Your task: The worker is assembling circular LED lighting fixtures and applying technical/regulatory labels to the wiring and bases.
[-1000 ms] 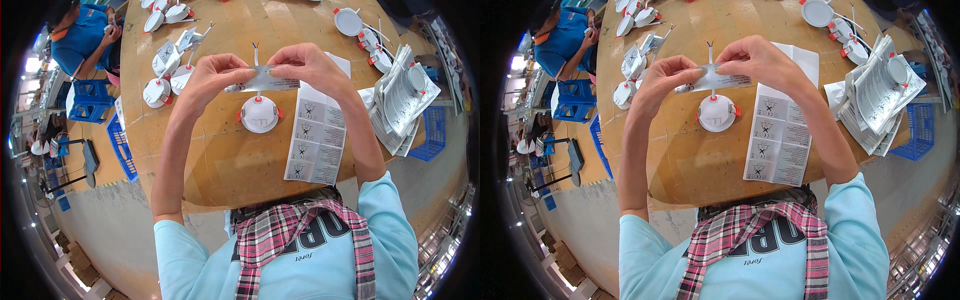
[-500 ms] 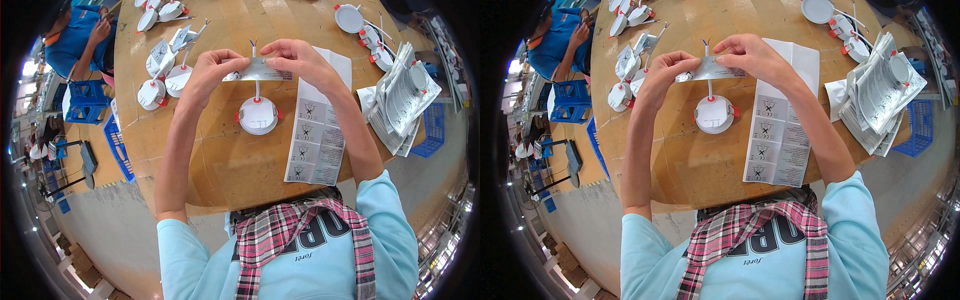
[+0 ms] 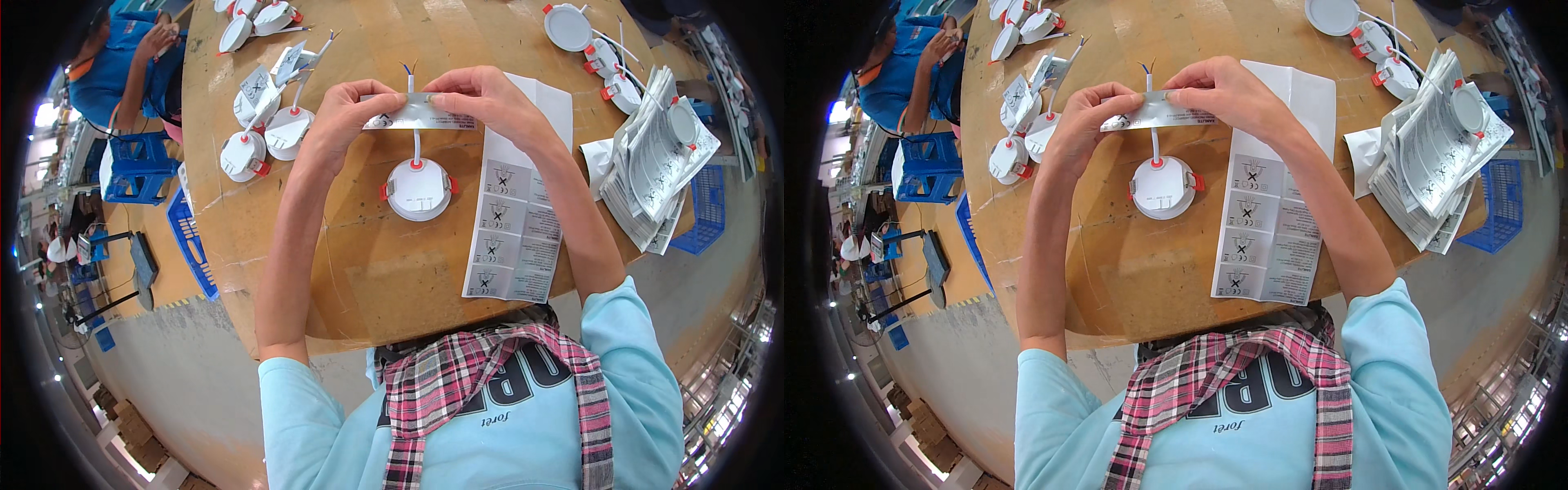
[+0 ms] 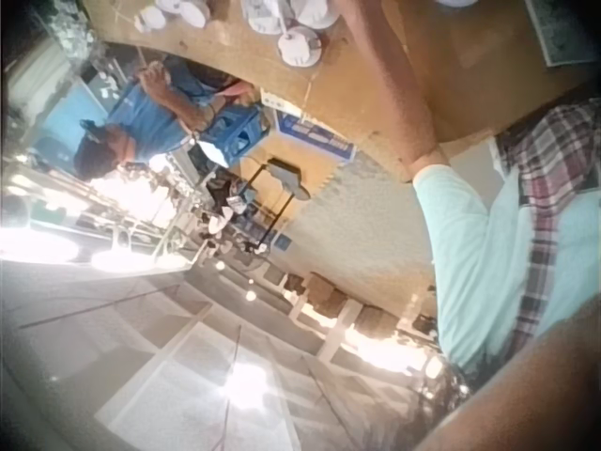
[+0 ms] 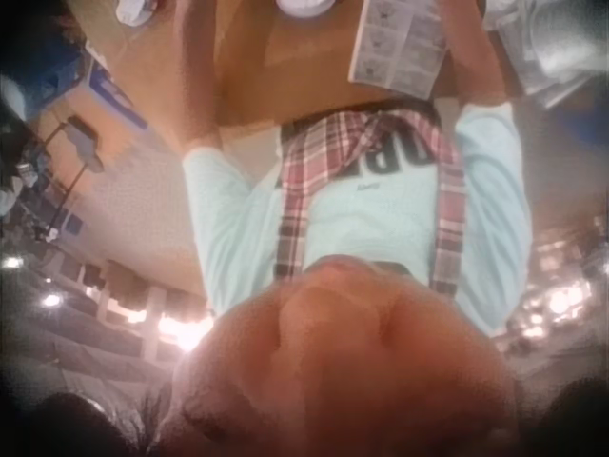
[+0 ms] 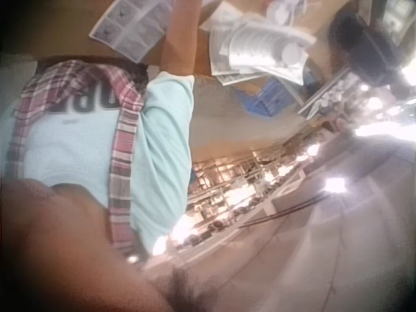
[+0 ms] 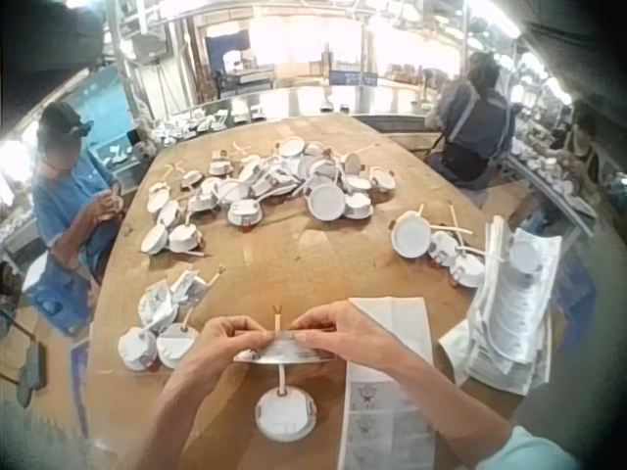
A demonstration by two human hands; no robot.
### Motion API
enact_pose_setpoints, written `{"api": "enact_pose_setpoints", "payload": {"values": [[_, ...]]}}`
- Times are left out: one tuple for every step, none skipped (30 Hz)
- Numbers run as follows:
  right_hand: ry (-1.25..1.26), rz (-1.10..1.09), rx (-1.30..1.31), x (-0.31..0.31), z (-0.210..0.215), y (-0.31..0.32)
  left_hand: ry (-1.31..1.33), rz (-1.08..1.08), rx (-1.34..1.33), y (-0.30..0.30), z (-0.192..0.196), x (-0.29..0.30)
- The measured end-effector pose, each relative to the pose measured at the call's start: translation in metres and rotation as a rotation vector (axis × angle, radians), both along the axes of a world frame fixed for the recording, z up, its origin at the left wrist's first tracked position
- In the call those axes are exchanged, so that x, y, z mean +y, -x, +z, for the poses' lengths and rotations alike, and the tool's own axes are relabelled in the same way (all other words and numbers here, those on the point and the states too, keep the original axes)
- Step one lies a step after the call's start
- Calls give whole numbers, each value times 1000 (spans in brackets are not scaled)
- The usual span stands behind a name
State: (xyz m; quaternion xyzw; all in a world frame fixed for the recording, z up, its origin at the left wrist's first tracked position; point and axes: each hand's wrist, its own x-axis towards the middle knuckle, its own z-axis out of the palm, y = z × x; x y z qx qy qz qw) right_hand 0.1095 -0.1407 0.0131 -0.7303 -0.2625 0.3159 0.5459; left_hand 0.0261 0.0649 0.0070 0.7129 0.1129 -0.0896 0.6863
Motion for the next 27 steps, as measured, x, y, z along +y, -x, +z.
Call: {"api": "enact_pose_setpoints", "payload": {"values": [[15,5,7,0,0,0,13,7,4,1,0,0],[15,6,7,0,0,0,14,8,4,1,0,0],[10,1,8,1,0,1,24,15,0,2,-1,-1],[5,-5,9,1,0,1,34,22,-4,2,-2,-1],[6,-3,10,1,1,2,35,24,-4,3,-2,-1],[9,2,2,1,2,3,46,35,-3,3,-2,-1],[14,5,-7,1,3,3,57,45,-2,4,-1,-2],[15,6,-7,0,2,3,59,46,-2,4,-1,-3],[-5,-1,-27,0,-1,3,79,46,9,4,-1,-3],[-26,-7,-47,0,-2,3,98,48,19,5,0,-3],[-26,-5,-48,0,-4,2,98,50,18,6,1,-4],[-44,0,-58,-1,-5,2,84,46,17,6,2,-6],[-61,6,-67,-1,-6,1,70,42,16,7,1,-6],[-61,7,-67,-1,-6,1,70,44,16,8,2,-7],[-56,6,-58,-1,-6,1,79,34,1,9,2,-7],[-52,5,-49,-1,-6,0,88,23,-15,9,2,-7],[-51,6,-49,-1,-6,0,88,24,-16,9,3,-7],[-60,9,-41,-1,-5,0,96,15,-19,10,4,-8],[-69,13,-34,-1,-5,1,103,7,-22,10,5,-8],[-70,14,-35,-1,-4,1,103,8,-23,10,5,-7],[-66,14,-33,-2,-4,1,119,11,-21,9,4,-7],[-63,14,-31,-2,-4,2,135,15,-19,9,3,-6],[-64,15,-31,-2,-2,2,134,16,-19,8,2,-4],[-37,22,-15,-2,1,1,159,34,11,7,1,0],[-10,29,3,-2,2,1,185,51,42,6,1,1],[-10,28,2,-2,2,1,184,51,42,4,2,2],[-11,29,4,-2,3,2,-15,36,17,2,4,3]]}}
